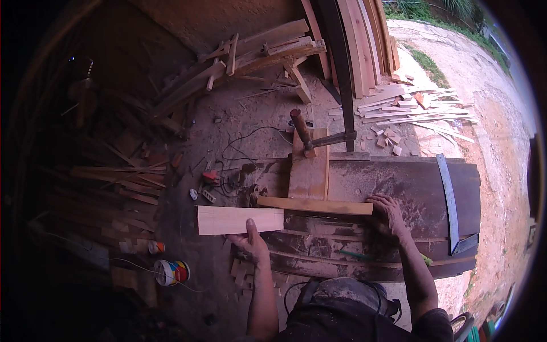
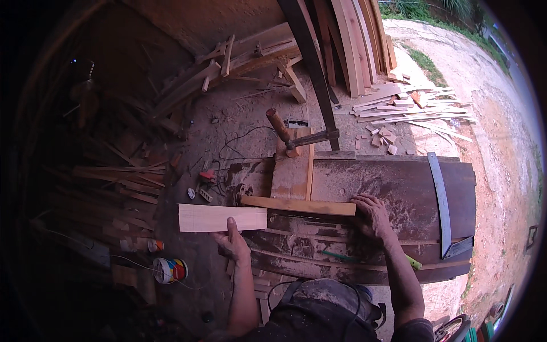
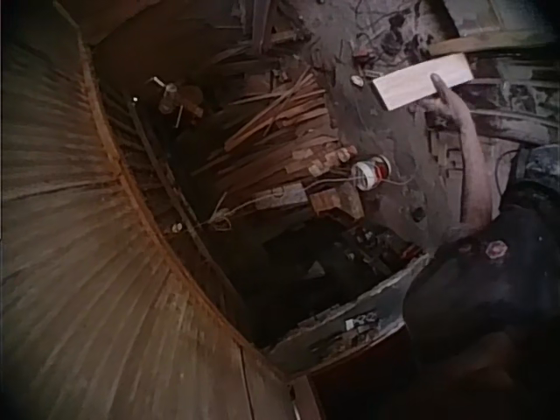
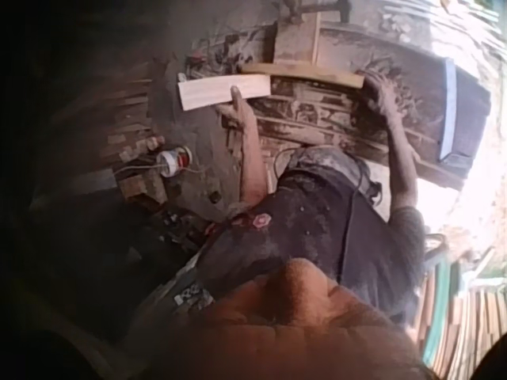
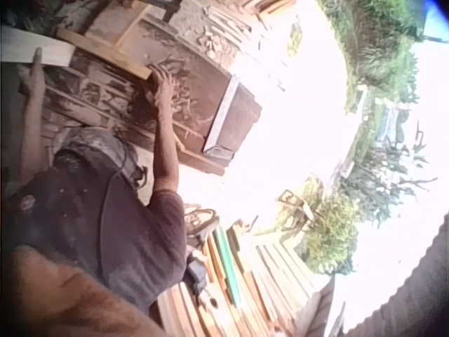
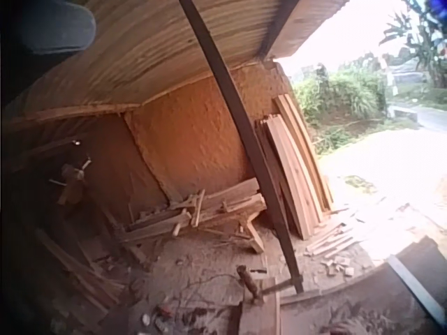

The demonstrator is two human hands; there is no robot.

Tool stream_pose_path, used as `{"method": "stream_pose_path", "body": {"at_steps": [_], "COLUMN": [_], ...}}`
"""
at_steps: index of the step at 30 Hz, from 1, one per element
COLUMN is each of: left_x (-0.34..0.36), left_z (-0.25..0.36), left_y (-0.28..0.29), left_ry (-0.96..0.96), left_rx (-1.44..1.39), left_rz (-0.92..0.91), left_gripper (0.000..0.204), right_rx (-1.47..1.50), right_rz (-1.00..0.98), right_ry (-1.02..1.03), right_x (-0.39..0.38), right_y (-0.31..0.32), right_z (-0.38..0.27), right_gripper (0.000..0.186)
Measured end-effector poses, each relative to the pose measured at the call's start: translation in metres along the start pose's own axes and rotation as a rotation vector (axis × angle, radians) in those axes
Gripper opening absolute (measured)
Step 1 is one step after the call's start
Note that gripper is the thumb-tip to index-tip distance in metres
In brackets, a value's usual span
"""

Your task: The person measures and marks wooden boards using a square and a pencil, and checks the fit of wooden pieces against a larger assembly.

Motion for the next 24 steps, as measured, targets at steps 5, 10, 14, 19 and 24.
{"method": "stream_pose_path", "body": {"at_steps": [5, 10, 14, 19, 24], "left_x": [-0.013, -0.026, -0.023, -0.028, -0.043], "left_z": [0.017, -0.014, -0.007, -0.019, -0.01], "left_y": [-0.027, -0.019, -0.019, -0.02, -0.031], "left_ry": [-0.229, -0.086, -0.051, -0.037, -0.068], "left_rx": [0.479, 0.638, 0.653, 0.626, 0.612], "left_rz": [-0.138, -0.429, -0.53, -0.513, -0.536], "left_gripper": [0.058, 0.029, 0.03, 0.03, 0.026], "right_rx": [0.006, 0.005, 0.004, 0.007, -0.002], "right_rz": [0.015, 0.009, 0.017, 0.019, 0.027], "right_ry": [0.006, -0.012, -0.011, -0.012, -0.021], "right_x": [0.001, 0.002, 0.005, 0.004, 0.003], "right_y": [0.001, 0.004, 0.005, 0.004, 0.004], "right_z": [0.0, -0.004, -0.006, -0.003, -0.003], "right_gripper": [0.049, 0.048, 0.048, 0.047, 0.046]}}
Point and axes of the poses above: each hand's wrist, its own x-axis towards the middle knuckle, its own y-axis out of the back of the hand, z = x × y, the point moved 2 cm from there along x, towards the middle knuckle, and after that the axes turned 6 degrees about y, right-handed, at the moved point
